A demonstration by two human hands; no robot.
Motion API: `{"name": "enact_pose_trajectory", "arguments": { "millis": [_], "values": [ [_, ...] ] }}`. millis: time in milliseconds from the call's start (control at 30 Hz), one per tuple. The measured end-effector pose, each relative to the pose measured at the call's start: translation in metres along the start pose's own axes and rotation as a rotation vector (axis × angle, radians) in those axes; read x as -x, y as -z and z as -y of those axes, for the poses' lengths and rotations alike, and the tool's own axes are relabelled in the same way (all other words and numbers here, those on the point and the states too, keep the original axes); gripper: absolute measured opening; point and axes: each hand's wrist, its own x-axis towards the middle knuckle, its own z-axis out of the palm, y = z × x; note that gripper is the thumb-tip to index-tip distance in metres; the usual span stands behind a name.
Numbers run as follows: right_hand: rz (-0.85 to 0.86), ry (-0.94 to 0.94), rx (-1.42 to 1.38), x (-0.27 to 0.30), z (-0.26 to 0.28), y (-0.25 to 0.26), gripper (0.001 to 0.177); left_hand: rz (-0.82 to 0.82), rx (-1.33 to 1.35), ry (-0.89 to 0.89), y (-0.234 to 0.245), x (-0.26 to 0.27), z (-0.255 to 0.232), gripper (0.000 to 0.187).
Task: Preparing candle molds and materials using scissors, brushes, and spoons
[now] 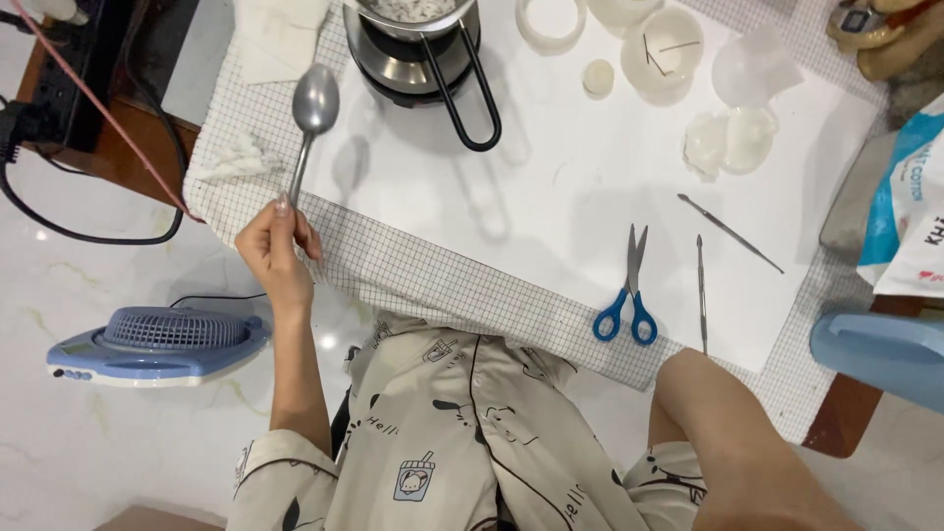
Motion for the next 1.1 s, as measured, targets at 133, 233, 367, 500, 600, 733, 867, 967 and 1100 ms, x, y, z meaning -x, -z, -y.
{"name": "enact_pose_trajectory", "arguments": {
  "millis": [133, 233, 367, 500, 600, 733, 867, 967, 1100],
  "values": [
    [-0.022, -0.008, 0.029, 0.007, 0.007, 0.004, 0.025, 0.071, -0.076, 0.054, -0.017, 0.029, 0.011, 0.046],
    [-0.027, -0.015, 0.046, 0.011, 0.010, 0.012, 0.026, 0.167, -0.115, 0.021, -0.033, 0.042, -0.002, 0.049],
    [-0.037, -0.027, 0.078, 0.020, 0.016, 0.027, 0.028, 0.221, -0.098, -0.006, -0.037, 0.053, -0.002, 0.050],
    [-0.043, -0.036, 0.102, 0.020, 0.029, 0.016, 0.031, 0.278, 0.023, -0.071, -0.041, 0.065, 0.005, 0.043],
    [-0.051, -0.046, 0.117, 0.021, 0.035, 0.005, 0.033, 0.370, 0.152, -0.132, -0.050, 0.079, 0.000, 0.030],
    [-0.047, -0.048, 0.164, 0.020, 0.045, -0.006, 0.035, 0.607, 0.361, -0.197, -0.064, 0.088, -0.036, 0.032],
    [-0.018, -0.072, 0.179, 0.008, 0.049, -0.010, 0.038, 0.651, 0.442, -0.198, -0.080, 0.084, -0.055, 0.036],
    [0.008, -0.100, 0.168, -0.004, 0.047, -0.012, 0.041, 0.717, 0.584, -0.205, -0.094, 0.067, -0.080, 0.065],
    [-0.086, -0.175, 0.266, 0.012, 0.048, -0.003, 0.033, 0.691, 0.507, -0.099, -0.091, 0.040, -0.097, 0.039]
  ]
}}
